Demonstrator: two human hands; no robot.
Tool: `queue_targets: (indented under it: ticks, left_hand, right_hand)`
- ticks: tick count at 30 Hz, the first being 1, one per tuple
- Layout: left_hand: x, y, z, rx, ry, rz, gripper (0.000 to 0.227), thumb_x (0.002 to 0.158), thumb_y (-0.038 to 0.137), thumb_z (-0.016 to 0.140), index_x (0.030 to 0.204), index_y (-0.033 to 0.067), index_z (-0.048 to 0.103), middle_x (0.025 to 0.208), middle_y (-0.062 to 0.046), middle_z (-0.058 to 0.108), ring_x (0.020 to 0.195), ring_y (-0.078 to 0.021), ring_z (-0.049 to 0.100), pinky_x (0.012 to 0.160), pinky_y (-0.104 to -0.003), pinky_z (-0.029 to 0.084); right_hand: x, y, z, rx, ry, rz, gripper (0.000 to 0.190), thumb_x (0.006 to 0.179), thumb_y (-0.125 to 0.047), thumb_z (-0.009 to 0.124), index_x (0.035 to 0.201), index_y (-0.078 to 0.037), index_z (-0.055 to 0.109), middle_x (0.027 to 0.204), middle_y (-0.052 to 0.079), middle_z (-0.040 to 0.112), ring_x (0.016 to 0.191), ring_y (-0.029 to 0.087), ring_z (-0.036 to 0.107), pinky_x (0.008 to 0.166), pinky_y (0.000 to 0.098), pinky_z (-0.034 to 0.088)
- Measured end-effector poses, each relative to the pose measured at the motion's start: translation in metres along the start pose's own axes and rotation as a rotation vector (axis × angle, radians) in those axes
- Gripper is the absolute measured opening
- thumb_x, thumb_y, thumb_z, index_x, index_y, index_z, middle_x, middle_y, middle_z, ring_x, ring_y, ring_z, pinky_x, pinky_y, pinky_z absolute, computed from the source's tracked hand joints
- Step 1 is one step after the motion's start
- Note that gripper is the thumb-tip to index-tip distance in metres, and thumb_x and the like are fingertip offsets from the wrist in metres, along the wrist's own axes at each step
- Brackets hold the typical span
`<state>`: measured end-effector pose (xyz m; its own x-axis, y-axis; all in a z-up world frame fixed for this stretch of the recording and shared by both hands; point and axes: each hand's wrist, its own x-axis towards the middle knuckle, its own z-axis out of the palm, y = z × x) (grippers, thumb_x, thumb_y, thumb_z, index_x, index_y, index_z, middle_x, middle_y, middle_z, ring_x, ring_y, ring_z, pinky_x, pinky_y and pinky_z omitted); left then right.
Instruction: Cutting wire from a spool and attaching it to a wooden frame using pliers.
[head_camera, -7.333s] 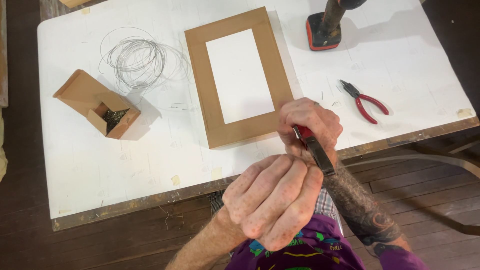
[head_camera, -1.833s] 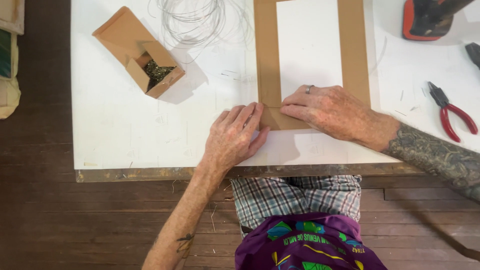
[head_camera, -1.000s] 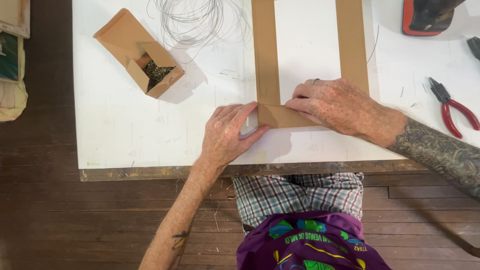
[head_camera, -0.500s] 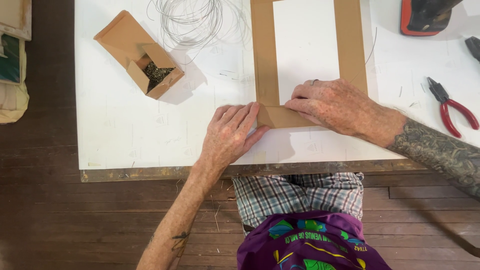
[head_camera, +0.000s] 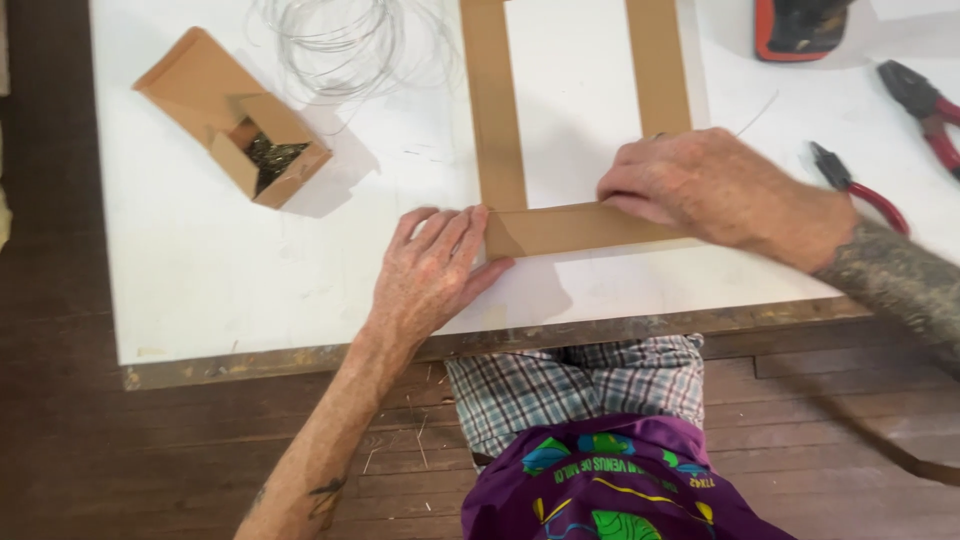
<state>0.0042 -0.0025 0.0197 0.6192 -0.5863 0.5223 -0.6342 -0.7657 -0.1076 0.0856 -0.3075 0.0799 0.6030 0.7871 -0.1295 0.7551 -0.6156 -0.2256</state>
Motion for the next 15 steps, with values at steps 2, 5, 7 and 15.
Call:
queue_targets:
  ticks: [2,5,7,15]
  left_hand:
    - [0.0,0.0,0.0,-0.007,0.008,0.002,0.054,0.095,0.046,0.082,0.118,-0.0007,0.069,0.103,-0.007,0.072,0.093,-0.019,0.067,0.092,-0.036,0.053]
    - [-0.001,0.001,0.0,-0.011,0.011,0.005,0.053,0.095,0.045,0.084,0.119,-0.0004,0.068,0.107,-0.007,0.073,0.094,-0.0185,0.068,0.092,-0.036,0.053]
    - [0.0,0.0,-0.001,-0.014,0.013,0.015,0.054,0.094,0.044,0.085,0.12,-0.0004,0.067,0.109,-0.007,0.073,0.094,-0.0188,0.068,0.093,-0.037,0.054]
    - [0.0,0.001,-0.002,0.006,0.004,0.015,0.054,0.094,0.045,0.085,0.12,-0.0001,0.069,0.109,-0.007,0.075,0.094,-0.0206,0.07,0.093,-0.038,0.055]
  right_hand:
    - [-0.014,0.01,-0.01,0.002,-0.02,0.047,0.022,0.098,-0.029,0.064,0.112,-0.014,0.072,0.103,0.001,0.074,0.086,0.022,0.073,0.074,0.0402,0.064]
    - [-0.031,0.024,-0.019,0.052,-0.074,0.148,0.026,0.097,-0.033,0.064,0.112,-0.014,0.074,0.105,0.002,0.076,0.09,0.023,0.074,0.084,0.0422,0.061]
    - [-0.036,0.033,-0.023,0.097,-0.105,0.213,0.028,0.096,-0.035,0.064,0.112,-0.014,0.075,0.106,0.003,0.077,0.09,0.025,0.074,0.09,0.0446,0.059]
    - [-0.03,0.054,-0.025,0.342,-0.252,0.553,0.022,0.09,-0.034,0.074,0.091,-0.013,0.082,0.085,0.0,0.081,0.083,0.013,0.072,0.083,0.0299,0.055]
